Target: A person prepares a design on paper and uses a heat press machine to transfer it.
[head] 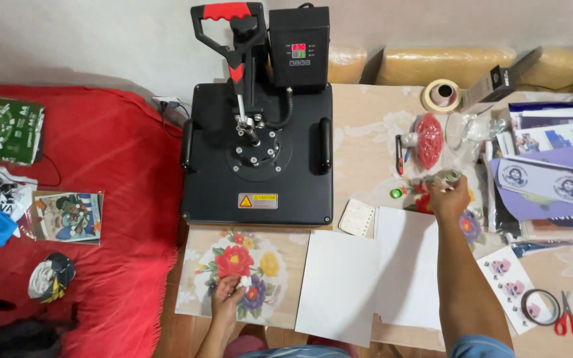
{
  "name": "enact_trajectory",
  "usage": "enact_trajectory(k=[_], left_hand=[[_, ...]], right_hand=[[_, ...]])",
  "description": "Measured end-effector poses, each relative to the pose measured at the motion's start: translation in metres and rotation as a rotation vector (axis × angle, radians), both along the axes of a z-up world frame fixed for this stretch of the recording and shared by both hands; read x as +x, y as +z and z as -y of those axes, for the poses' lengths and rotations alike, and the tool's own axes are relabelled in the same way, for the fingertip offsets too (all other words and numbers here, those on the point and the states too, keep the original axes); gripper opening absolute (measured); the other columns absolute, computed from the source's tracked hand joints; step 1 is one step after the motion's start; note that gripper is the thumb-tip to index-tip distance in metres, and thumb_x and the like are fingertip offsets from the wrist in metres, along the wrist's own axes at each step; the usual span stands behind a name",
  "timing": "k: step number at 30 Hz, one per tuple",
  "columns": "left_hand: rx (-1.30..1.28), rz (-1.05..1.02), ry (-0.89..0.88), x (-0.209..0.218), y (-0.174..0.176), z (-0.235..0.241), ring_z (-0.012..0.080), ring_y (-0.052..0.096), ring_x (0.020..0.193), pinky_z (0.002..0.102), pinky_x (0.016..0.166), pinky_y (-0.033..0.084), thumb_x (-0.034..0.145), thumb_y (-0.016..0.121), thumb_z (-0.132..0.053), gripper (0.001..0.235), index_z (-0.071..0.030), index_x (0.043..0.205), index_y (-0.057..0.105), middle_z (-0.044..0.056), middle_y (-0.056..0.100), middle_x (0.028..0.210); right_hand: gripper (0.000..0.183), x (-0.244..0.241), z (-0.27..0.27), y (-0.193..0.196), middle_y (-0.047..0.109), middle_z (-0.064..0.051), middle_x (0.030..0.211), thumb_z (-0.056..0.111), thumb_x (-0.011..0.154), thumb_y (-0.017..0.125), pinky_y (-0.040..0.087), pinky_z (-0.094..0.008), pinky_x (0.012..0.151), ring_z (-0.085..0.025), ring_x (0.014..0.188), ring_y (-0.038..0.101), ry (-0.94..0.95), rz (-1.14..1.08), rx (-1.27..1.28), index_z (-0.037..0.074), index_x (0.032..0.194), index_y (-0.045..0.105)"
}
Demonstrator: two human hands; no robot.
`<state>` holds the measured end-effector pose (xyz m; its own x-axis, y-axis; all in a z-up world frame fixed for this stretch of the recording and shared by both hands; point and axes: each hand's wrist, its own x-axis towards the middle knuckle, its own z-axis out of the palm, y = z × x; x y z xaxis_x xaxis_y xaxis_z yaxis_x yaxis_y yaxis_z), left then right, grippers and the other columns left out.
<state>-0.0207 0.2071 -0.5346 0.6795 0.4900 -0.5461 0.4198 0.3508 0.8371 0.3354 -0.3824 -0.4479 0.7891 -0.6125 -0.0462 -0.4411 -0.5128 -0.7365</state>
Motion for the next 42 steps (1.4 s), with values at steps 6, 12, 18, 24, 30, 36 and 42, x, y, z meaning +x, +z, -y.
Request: enact_trajectory(k=[6, 12, 18, 24, 30, 36, 42], left_hand=[[0.009, 0.011, -0.014, 0.019, -0.010, 0.014, 0.0265, 0.075, 0.115, 0.034, 0.099, 0.060, 0.091, 0.083, 0.016, 0.041, -0.001, 0.128, 0.076, 0.017, 0.081, 0.125], [0.410, -0.121, -0.326, 0.025, 0.007, 0.008, 0.0174, 0.077, 0.102, 0.027, 0.091, 0.062, 0.082, 0.077, 0.019, 0.051, -0.014, 0.120, 0.084, 0.002, 0.087, 0.115], [1.274, 0.256, -0.528, 0.049, 0.112, 0.000, 0.0350, 0.074, 0.116, 0.050, 0.099, 0.064, 0.077, 0.061, 0.004, 0.048, -0.010, 0.120, 0.078, 0.008, 0.081, 0.123], [1.333, 1.035, -0.177, 0.247, 0.340, 0.017, 0.0341, 0.079, 0.103, 0.047, 0.094, 0.064, 0.091, 0.070, 0.005, 0.027, -0.008, 0.110, 0.084, 0.010, 0.081, 0.115], [1.641, 0.782, -0.519, 0.458, 0.481, 0.011, 0.0450, 0.052, 0.151, 0.062, 0.125, 0.040, 0.110, 0.075, -0.059, 0.069, -0.003, 0.148, 0.065, 0.020, 0.070, 0.151], [1.568, 0.279, -1.075, 0.567, 0.486, 0.023, 0.0341, 0.064, 0.071, 0.049, 0.071, 0.050, 0.108, 0.062, -0.089, 0.084, -0.015, 0.068, 0.054, 0.004, 0.063, 0.070], [1.623, 0.089, -1.095, 0.583, 0.480, 0.047, 0.0382, 0.075, 0.090, 0.051, 0.078, 0.062, 0.094, 0.071, -0.068, 0.057, -0.012, 0.095, 0.077, 0.008, 0.078, 0.097]], right_hand=[[0.054, -0.004, 0.004, 0.013, 0.072, -0.011, 0.114, 0.025, 0.088, 0.104, 0.058, -0.047, 0.078, -0.029, 0.096, 0.068, 0.008, -0.085, 0.041, 0.010, 0.114, 0.059], [0.093, -0.042, -0.022, 0.030, 0.056, -0.022, 0.140, 0.024, 0.088, 0.113, 0.060, -0.041, 0.101, -0.030, 0.114, 0.065, -0.177, 0.149, 0.064, -0.005, 0.150, 0.050], [0.016, -0.062, -0.131, 0.092, 0.069, -0.016, 0.110, -0.005, 0.110, 0.080, 0.057, -0.034, 0.092, -0.024, 0.097, 0.068, 0.367, 0.697, 0.107, -0.001, 0.122, 0.069], [0.028, 0.058, -0.254, 0.193, 0.081, -0.013, 0.110, 0.017, 0.109, 0.083, 0.066, -0.044, 0.095, -0.033, 0.105, 0.079, 0.832, 0.497, -0.141, 0.008, 0.135, 0.080], [0.059, 0.137, -0.304, 0.172, 0.066, -0.027, 0.135, 0.054, 0.111, 0.068, 0.058, -0.063, 0.094, -0.052, 0.124, 0.066, 0.676, -0.189, -0.359, 0.005, 0.142, 0.056], [0.066, 0.086, -0.307, 0.179, 0.067, -0.031, 0.144, 0.054, 0.109, 0.069, 0.055, -0.063, 0.101, -0.055, 0.129, 0.066, 0.556, -0.352, -0.169, -0.001, 0.144, 0.053], [0.055, 0.063, -0.303, 0.139, 0.075, -0.038, 0.122, 0.052, 0.113, 0.058, 0.053, -0.064, 0.092, -0.062, 0.111, 0.070, 0.549, -0.179, -0.059, 0.001, 0.133, 0.056]])
